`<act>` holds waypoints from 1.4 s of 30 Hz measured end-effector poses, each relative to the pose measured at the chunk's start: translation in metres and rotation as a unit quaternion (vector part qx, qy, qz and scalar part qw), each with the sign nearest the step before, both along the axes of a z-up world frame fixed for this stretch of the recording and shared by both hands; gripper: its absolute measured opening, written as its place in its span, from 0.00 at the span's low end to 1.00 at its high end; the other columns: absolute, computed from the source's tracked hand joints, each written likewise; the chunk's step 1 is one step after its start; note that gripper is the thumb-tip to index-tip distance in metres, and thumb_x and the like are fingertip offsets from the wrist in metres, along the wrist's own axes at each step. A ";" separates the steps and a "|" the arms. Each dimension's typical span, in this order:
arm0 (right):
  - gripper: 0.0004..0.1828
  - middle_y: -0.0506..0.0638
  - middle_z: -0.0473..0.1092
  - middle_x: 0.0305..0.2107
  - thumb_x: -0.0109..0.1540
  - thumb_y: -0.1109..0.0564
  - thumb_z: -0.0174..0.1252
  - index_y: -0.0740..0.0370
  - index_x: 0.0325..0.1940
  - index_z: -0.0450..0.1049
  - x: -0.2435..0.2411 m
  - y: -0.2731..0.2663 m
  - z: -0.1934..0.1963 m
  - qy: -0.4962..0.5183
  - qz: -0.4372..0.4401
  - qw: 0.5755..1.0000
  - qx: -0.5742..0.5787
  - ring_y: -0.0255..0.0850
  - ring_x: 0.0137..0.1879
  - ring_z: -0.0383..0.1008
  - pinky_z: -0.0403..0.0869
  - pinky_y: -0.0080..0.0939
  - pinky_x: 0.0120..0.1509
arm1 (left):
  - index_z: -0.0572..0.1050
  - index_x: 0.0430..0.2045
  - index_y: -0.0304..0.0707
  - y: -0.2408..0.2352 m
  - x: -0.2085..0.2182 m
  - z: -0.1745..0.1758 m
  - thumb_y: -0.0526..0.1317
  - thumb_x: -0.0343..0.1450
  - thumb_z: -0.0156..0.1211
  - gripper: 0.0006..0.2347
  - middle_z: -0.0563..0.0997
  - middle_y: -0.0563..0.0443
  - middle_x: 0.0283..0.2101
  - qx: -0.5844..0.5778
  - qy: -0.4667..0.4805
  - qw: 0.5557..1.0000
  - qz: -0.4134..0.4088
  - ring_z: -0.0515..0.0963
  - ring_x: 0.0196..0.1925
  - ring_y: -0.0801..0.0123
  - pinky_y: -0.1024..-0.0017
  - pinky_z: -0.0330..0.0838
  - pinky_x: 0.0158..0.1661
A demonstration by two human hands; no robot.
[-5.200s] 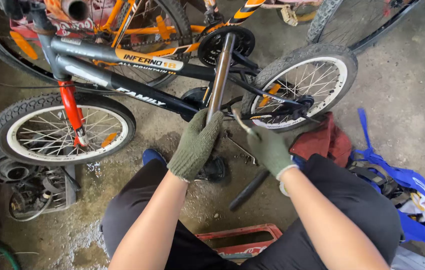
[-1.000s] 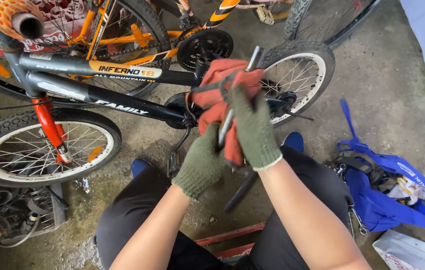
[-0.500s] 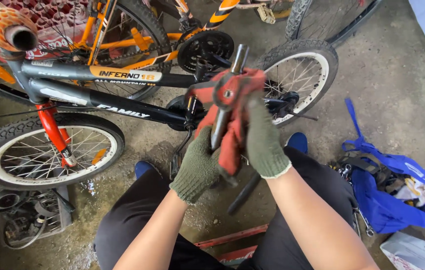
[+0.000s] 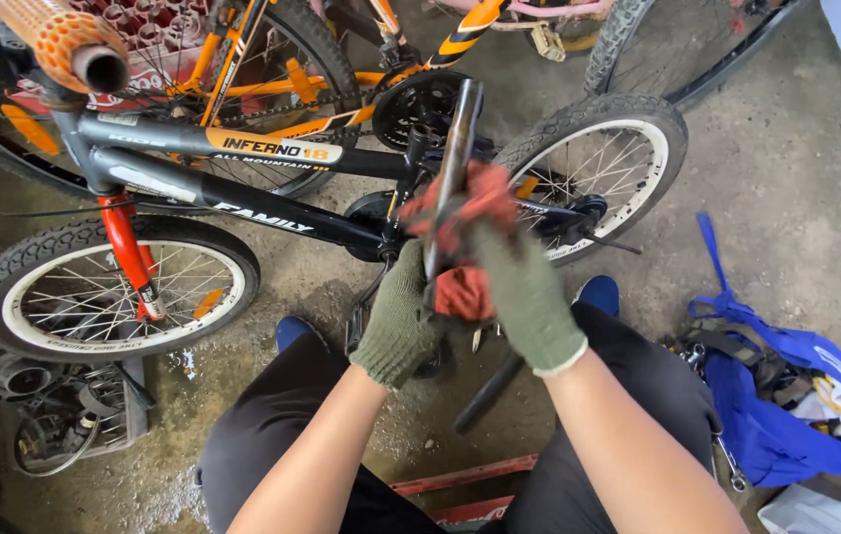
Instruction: The person cleans a bicycle seat post with a red cloth, then inserts it into the frame. They handle a small metal spring, spray it with lubricant, and scrub it with a brush.
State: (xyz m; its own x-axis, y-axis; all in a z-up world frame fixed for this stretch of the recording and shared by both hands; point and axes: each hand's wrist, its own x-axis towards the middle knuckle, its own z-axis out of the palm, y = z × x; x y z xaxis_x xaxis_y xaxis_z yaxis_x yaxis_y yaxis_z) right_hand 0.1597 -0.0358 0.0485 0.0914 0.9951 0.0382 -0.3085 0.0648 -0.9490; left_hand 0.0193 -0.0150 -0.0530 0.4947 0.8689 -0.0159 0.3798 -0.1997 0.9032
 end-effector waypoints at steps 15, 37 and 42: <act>0.19 0.47 0.76 0.41 0.64 0.49 0.58 0.63 0.54 0.77 0.024 0.027 -0.049 -0.027 -0.253 0.954 -0.158 0.33 0.45 0.74 0.73 0.30 0.50 | 0.66 0.47 0.29 -0.007 0.027 0.007 0.41 0.62 0.69 0.23 0.79 0.20 0.34 0.017 0.110 0.992 -0.066 0.80 0.39 0.24 0.38 0.77 0.32; 0.26 0.49 0.75 0.45 0.61 0.45 0.59 0.65 0.57 0.75 0.015 0.003 -0.036 0.047 -0.176 0.965 -0.187 0.36 0.51 0.73 0.73 0.34 0.59 | 0.76 0.29 0.42 -0.022 0.022 0.064 0.39 0.65 0.61 0.05 0.72 0.49 0.24 -0.297 0.037 0.951 0.079 0.78 0.35 0.73 0.78 0.76 0.46; 0.25 0.46 0.71 0.20 0.57 0.35 0.67 0.57 0.40 0.79 0.044 0.034 -0.051 -0.018 -0.329 0.916 -0.228 0.29 0.19 0.69 0.66 0.24 0.20 | 0.69 0.42 0.39 -0.028 0.029 0.045 0.44 0.66 0.59 0.15 0.78 0.27 0.40 -0.196 0.089 0.976 -0.024 0.79 0.49 0.32 0.41 0.70 0.43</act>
State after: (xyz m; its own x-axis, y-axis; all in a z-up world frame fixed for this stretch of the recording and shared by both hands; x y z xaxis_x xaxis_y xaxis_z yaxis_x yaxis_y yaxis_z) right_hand 0.2040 -0.0013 -0.0028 0.6833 0.6385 -0.3540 -0.3139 -0.1809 -0.9321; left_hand 0.0485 -0.0431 -0.0079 0.4941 0.7551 -0.4308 0.5358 0.1258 0.8349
